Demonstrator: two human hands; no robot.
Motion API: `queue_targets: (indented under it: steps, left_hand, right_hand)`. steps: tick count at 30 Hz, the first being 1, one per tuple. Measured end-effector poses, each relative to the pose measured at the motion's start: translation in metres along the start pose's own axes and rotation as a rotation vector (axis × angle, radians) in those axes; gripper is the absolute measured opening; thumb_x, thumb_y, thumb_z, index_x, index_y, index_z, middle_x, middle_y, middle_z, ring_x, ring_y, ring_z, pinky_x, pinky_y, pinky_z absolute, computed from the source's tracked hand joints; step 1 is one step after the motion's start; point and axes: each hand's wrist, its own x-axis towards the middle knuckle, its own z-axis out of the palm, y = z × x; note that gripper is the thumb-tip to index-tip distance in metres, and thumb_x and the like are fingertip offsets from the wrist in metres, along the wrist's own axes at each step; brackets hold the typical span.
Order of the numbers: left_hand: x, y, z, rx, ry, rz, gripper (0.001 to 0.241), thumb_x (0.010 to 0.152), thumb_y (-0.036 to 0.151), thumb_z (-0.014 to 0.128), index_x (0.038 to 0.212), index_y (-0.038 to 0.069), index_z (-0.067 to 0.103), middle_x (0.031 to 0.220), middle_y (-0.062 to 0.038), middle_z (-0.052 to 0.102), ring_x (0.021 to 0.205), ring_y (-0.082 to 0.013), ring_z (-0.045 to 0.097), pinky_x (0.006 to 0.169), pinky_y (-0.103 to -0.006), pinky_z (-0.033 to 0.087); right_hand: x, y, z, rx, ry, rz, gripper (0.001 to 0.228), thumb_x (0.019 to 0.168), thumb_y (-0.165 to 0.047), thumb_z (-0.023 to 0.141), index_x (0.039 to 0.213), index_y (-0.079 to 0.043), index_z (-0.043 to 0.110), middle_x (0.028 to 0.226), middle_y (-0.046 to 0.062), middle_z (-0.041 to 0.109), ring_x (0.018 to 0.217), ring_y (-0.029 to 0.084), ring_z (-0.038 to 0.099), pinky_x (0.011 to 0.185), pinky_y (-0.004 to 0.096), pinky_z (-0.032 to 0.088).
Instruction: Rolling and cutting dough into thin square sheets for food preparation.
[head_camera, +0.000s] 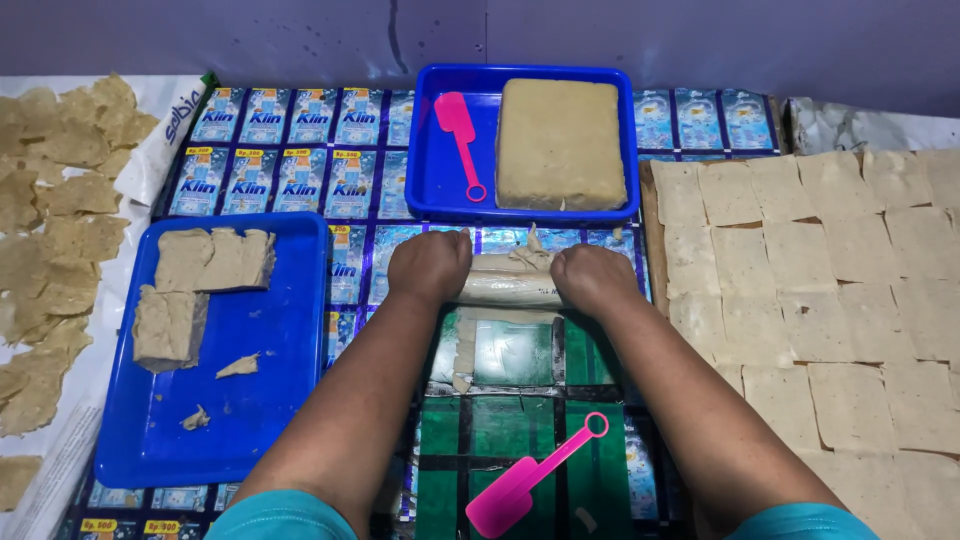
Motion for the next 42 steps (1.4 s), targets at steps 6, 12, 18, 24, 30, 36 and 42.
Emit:
queue_targets:
  steps: [6, 12, 18, 24, 30, 36, 42]
  left_hand:
    - [-0.015, -0.003, -0.001, 0.016, 0.041, 0.013, 0.063, 0.103, 0.047, 0.026, 0.102, 0.010, 0.076, 0.102, -0.016, 0.077, 0.107, -0.0366, 0.073, 0.095, -0.0508, 0.056]
    - [-0.016, -0.014, 0.026, -0.052, 0.291, 0.113, 0.054, 0.105, 0.041, 0.032, 0.084, 0.009, 0.071, 0.079, -0.014, 0.071, 0.086, -0.0362, 0.073, 0.079, -0.0478, 0.059]
    - [-0.031, -0.024, 0.053, 0.008, 0.606, 0.253, 0.046, 0.107, 0.036, 0.041, 0.073, 0.013, 0.061, 0.068, -0.010, 0.060, 0.078, -0.0302, 0.071, 0.070, -0.0396, 0.057]
    - [-0.020, -0.034, 0.057, -0.070, 0.369, 0.213, 0.048, 0.105, 0.051, 0.038, 0.083, 0.016, 0.062, 0.078, -0.009, 0.060, 0.085, -0.0336, 0.067, 0.073, -0.0462, 0.055]
    - [-0.012, -0.023, 0.026, -0.082, 0.684, 0.252, 0.036, 0.100, 0.031, 0.057, 0.128, 0.008, 0.052, 0.139, -0.019, 0.052, 0.141, -0.0377, 0.043, 0.120, -0.0564, 0.027]
    - [-0.028, -0.019, 0.022, -0.023, 0.209, 0.130, 0.064, 0.106, 0.027, 0.031, 0.165, 0.007, 0.016, 0.174, -0.020, 0.003, 0.161, -0.0343, -0.003, 0.126, -0.0575, -0.007]
    - [-0.049, -0.027, 0.039, 0.019, 0.190, 0.125, 0.064, 0.100, 0.026, 0.030, 0.162, 0.009, 0.029, 0.173, -0.016, 0.018, 0.160, -0.0333, 0.012, 0.127, -0.0547, 0.003]
  right_hand:
    - [-0.009, -0.005, 0.002, -0.024, 0.034, -0.008, 0.054, 0.097, -0.044, 0.033, 0.094, -0.015, 0.078, 0.100, 0.011, 0.077, 0.106, 0.033, 0.072, 0.094, 0.048, 0.055]
    - [-0.021, -0.002, 0.011, -0.081, 0.304, -0.141, 0.044, 0.097, -0.038, 0.038, 0.084, -0.013, 0.072, 0.082, 0.009, 0.071, 0.089, 0.031, 0.073, 0.079, 0.044, 0.057]
    - [-0.034, 0.001, 0.037, -0.205, 0.741, -0.317, 0.034, 0.098, -0.034, 0.047, 0.070, -0.021, 0.059, 0.067, -0.002, 0.054, 0.073, 0.023, 0.067, 0.060, 0.038, 0.052]
    - [-0.030, 0.010, 0.043, -0.192, 0.498, -0.230, 0.038, 0.100, -0.049, 0.040, 0.078, -0.023, 0.058, 0.078, -0.002, 0.058, 0.086, 0.024, 0.066, 0.089, 0.046, 0.045]
    - [-0.028, -0.019, -0.008, 0.045, 0.484, -0.016, 0.046, 0.107, -0.036, 0.048, 0.146, -0.012, 0.050, 0.161, 0.021, 0.035, 0.152, 0.039, 0.030, 0.116, 0.076, 0.009]
    - [-0.038, -0.024, -0.007, -0.015, 0.197, -0.007, 0.064, 0.106, -0.045, 0.032, 0.165, -0.022, 0.022, 0.173, 0.018, 0.006, 0.161, 0.031, -0.002, 0.120, 0.072, -0.004]
    - [-0.059, -0.028, -0.001, -0.043, 0.129, -0.030, 0.065, 0.107, -0.046, 0.024, 0.164, -0.015, 0.026, 0.173, 0.017, 0.009, 0.161, 0.028, 0.006, 0.123, 0.065, 0.000]
